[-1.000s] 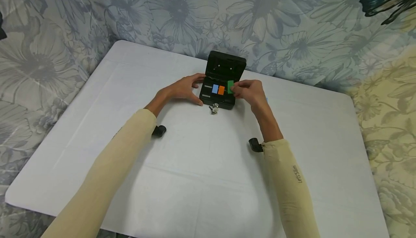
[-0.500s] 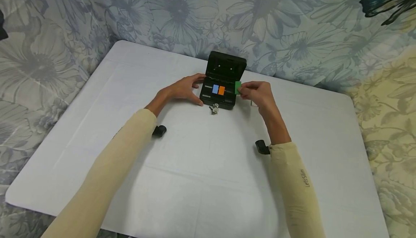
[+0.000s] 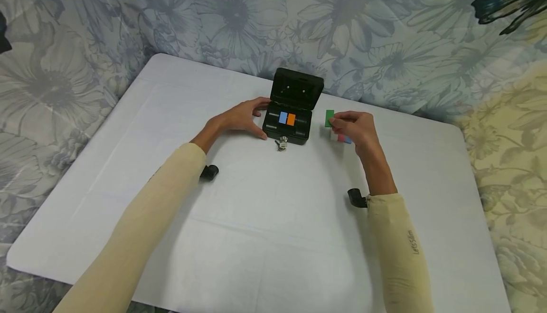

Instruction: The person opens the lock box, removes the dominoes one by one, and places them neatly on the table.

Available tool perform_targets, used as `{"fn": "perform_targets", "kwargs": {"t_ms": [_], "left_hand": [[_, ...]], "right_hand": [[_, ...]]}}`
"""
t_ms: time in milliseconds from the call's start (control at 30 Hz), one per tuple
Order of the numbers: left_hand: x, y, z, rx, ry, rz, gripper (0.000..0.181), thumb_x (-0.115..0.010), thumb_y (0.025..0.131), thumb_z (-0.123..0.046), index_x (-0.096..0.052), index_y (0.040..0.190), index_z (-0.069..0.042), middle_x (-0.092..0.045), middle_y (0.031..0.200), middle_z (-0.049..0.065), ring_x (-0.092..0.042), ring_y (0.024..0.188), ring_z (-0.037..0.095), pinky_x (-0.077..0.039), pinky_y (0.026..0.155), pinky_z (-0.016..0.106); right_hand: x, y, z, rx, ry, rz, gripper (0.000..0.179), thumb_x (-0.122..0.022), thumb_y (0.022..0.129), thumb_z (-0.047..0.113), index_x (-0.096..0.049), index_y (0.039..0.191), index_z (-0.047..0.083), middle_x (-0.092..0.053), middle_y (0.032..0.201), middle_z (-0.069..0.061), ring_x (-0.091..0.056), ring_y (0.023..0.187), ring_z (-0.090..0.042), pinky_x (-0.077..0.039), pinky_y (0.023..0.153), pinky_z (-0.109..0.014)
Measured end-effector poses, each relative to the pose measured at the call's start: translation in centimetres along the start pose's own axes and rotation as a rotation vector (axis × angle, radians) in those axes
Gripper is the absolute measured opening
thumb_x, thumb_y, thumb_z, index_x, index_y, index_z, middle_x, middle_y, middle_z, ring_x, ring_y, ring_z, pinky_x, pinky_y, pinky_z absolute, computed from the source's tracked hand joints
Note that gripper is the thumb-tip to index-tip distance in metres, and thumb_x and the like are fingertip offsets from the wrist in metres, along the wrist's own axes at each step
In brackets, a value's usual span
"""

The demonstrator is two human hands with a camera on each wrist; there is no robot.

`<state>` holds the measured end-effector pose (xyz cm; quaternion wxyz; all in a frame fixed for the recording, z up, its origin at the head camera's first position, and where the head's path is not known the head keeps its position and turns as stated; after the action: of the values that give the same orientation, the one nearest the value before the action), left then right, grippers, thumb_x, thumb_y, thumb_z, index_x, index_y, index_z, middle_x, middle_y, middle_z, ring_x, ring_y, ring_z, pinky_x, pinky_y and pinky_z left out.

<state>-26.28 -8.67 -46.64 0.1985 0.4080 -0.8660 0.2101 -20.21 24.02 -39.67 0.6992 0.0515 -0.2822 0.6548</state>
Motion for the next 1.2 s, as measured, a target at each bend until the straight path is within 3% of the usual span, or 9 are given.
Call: {"fn": "perform_targets", "kwargs": {"t_ms": [300, 567, 767, 867, 1067, 1200], "left_hand": [[0.0, 0.1, 0.1, -0.006, -0.001, -0.004, 0.116, -0.096, 0.075, -0.027, -0.025, 0.166, -0.02, -0.032, 0.172, 0.008, -0.045, 0.151, 0.032, -0.037, 0.127, 0.045], [0.0, -0.1, 0.0, 0.003, -0.005, -0.003, 0.116, -0.096, 0.075, -0.026, -0.025, 0.166, -0.02, -0.032, 0.172, 0.008, -0.044, 0.152, 0.032, -0.037, 0.127, 0.045], [0.0, -0.1, -0.1, 0.002, -0.005, -0.006, 0.116, -0.097, 0.075, -0.026, -0.026, 0.166, -0.019, -0.033, 0.172, 0.008, -0.044, 0.152, 0.032, -0.037, 0.127, 0.045], [-0.1, -0.1, -0.1, 0.006, -0.009, -0.007, 0.116, -0.096, 0.075, -0.026, -0.026, 0.166, -0.019, -0.033, 0.172, 0.008, -0.045, 0.151, 0.032, -0.037, 0.127, 0.044], [0.0, -0.1, -0.2, 0.003, -0.012, -0.005, 0.116, -0.096, 0.075, -0.026, -0.026, 0.166, -0.019, -0.032, 0.172, 0.009, -0.045, 0.151, 0.032, -0.037, 0.127, 0.044], [0.0, 0.0, -0.1, 0.004, -0.007, -0.004, 0.116, -0.096, 0.075, -0.026, -0.026, 0.166, -0.019, -0.032, 0.172, 0.009, -0.045, 0.151, 0.032, -0.037, 0.127, 0.045]], "right_hand": [[2.4, 0.4, -1.5, -0.014, -0.023, -0.001, 0.043, -0.073, 0.099, 0.027, -0.066, 0.131, -0.001, -0.064, 0.093, 0.017, -0.07, 0.078, 0.005, -0.056, 0.087, -0.017], [4.0, 0.5, -2.8, -0.013, -0.009, -0.024, 0.044, -0.073, 0.099, 0.026, -0.065, 0.13, -0.003, -0.068, 0.083, 0.023, -0.073, 0.077, 0.002, -0.058, 0.081, -0.014], [5.2, 0.5, -3.9, -0.066, -0.021, -0.055, 0.045, -0.073, 0.098, 0.026, -0.063, 0.133, -0.001, -0.07, 0.091, 0.019, -0.072, 0.074, 0.005, -0.057, 0.078, -0.012], [5.6, 0.6, -4.6, -0.117, -0.063, -0.077, 0.048, -0.073, 0.099, 0.027, -0.063, 0.137, 0.001, -0.066, 0.102, 0.013, -0.069, 0.073, 0.009, -0.056, 0.077, -0.011], [5.9, 0.8, -5.7, -0.148, -0.16, -0.112, 0.051, -0.072, 0.099, 0.026, -0.063, 0.14, -0.003, -0.058, 0.139, -0.012, -0.062, 0.07, 0.011, -0.054, 0.075, -0.011], [5.8, 0.9, -6.3, -0.142, -0.213, -0.112, 0.051, -0.073, 0.098, 0.027, -0.065, 0.137, -0.005, -0.06, 0.141, -0.019, -0.058, 0.067, 0.011, -0.052, 0.072, -0.012]]}}
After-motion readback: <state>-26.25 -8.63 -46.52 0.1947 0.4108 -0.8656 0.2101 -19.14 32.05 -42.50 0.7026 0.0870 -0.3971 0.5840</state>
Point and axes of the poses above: each hand's wrist, its own y-axis towards the middle knuckle, its own x-axis out of the back of the hand, z = x × y, the point moved 1 cm from there along y, towards the middle knuckle
